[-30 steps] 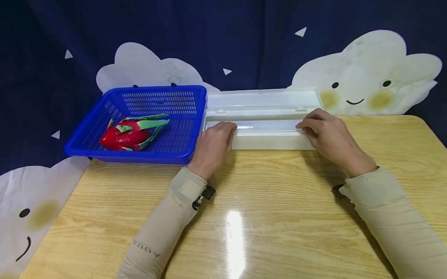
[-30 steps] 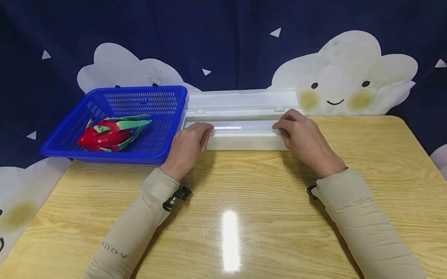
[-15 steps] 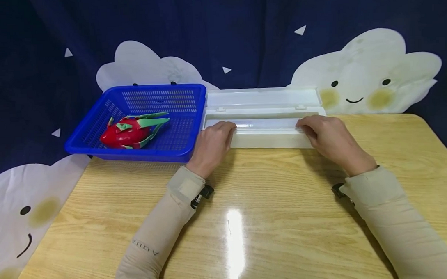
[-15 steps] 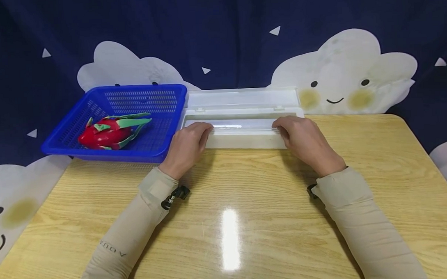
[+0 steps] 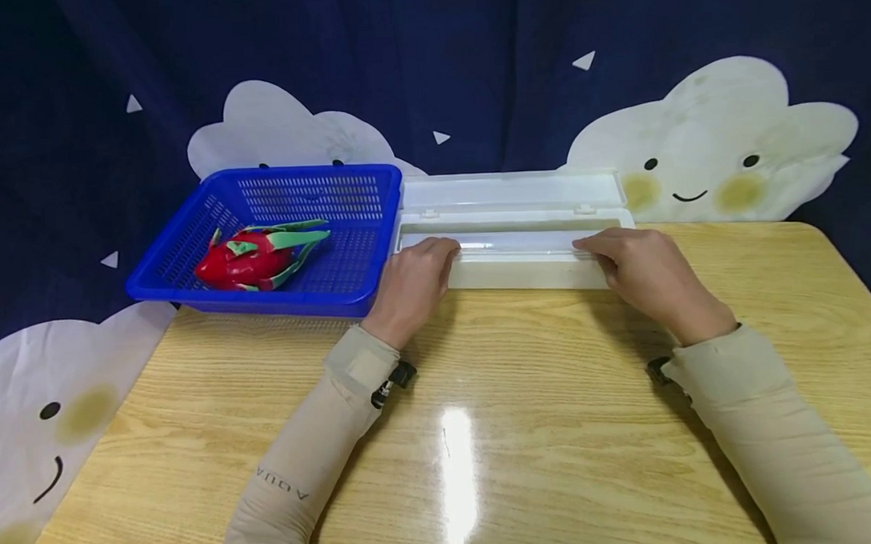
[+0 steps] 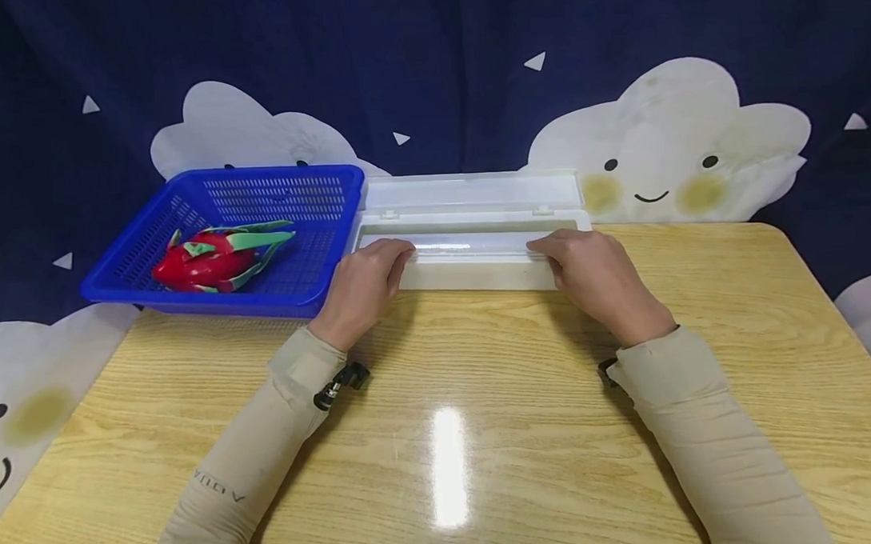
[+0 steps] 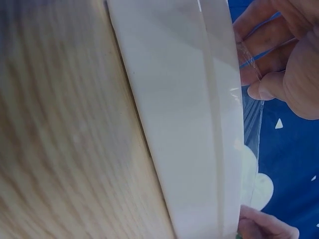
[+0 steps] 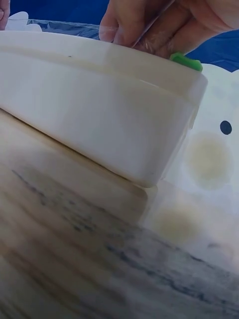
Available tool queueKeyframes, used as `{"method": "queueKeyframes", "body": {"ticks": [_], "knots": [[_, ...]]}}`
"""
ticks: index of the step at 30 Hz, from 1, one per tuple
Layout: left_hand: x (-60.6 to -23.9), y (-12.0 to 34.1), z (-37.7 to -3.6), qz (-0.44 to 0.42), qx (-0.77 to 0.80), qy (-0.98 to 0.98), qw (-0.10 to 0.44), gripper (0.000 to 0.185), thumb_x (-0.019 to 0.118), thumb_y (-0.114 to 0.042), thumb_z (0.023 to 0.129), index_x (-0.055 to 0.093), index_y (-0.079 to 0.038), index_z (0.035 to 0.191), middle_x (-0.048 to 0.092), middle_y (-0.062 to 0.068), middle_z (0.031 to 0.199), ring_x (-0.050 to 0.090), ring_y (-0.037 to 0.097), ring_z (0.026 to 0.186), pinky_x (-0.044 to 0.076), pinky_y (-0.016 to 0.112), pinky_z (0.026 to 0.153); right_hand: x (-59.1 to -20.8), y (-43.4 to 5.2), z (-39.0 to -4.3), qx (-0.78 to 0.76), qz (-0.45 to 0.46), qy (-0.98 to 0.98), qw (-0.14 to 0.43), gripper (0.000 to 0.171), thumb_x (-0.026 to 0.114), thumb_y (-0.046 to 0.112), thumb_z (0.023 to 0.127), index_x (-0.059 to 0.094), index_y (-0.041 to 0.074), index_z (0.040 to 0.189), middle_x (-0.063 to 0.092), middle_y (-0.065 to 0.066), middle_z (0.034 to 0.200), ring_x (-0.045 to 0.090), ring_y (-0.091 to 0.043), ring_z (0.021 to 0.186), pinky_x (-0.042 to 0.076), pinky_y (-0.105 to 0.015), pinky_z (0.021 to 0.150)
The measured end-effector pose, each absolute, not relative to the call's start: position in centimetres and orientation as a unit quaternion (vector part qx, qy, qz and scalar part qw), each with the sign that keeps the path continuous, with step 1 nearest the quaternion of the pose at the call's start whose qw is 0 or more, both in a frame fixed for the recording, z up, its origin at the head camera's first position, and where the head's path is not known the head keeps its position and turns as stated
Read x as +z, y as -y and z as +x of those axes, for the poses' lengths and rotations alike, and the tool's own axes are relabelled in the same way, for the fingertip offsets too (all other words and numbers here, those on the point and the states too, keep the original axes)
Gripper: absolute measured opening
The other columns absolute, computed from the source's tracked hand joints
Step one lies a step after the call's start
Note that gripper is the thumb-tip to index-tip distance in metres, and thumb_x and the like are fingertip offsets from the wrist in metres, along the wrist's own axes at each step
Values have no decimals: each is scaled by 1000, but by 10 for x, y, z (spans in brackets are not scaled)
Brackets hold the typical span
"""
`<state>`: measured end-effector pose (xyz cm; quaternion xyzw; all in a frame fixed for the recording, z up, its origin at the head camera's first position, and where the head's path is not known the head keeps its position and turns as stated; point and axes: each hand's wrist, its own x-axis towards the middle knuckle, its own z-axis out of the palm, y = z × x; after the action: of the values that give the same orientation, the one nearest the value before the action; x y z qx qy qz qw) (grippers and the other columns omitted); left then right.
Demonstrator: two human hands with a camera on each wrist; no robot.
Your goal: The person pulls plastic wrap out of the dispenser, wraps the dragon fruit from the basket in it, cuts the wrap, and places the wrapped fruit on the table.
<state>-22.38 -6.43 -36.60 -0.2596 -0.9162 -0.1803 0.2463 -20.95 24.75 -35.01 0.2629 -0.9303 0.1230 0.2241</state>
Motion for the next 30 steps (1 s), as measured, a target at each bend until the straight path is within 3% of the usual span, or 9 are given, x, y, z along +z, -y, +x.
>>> {"method": "queueKeyframes", "body": {"ticks": [21,30], "knots": [[-365,68,-219,-266,-185,915,239,17,60,-9,103,75,-8,111,80,8,99,77,27,82,62,44,70,-346,-251,-204,125,292,921,227,34,62,-14,87,80,6,108,81,-13,99,76,-28,79,58,-47,65],[-367,71,-215,-274,-185,914,234,18,60,-11,104,76,-8,113,80,8,100,78,25,87,62,41,74,-349,-252,-201,118,309,914,235,35,64,-15,84,80,5,107,81,-14,99,78,-33,85,59,-50,67]]}}
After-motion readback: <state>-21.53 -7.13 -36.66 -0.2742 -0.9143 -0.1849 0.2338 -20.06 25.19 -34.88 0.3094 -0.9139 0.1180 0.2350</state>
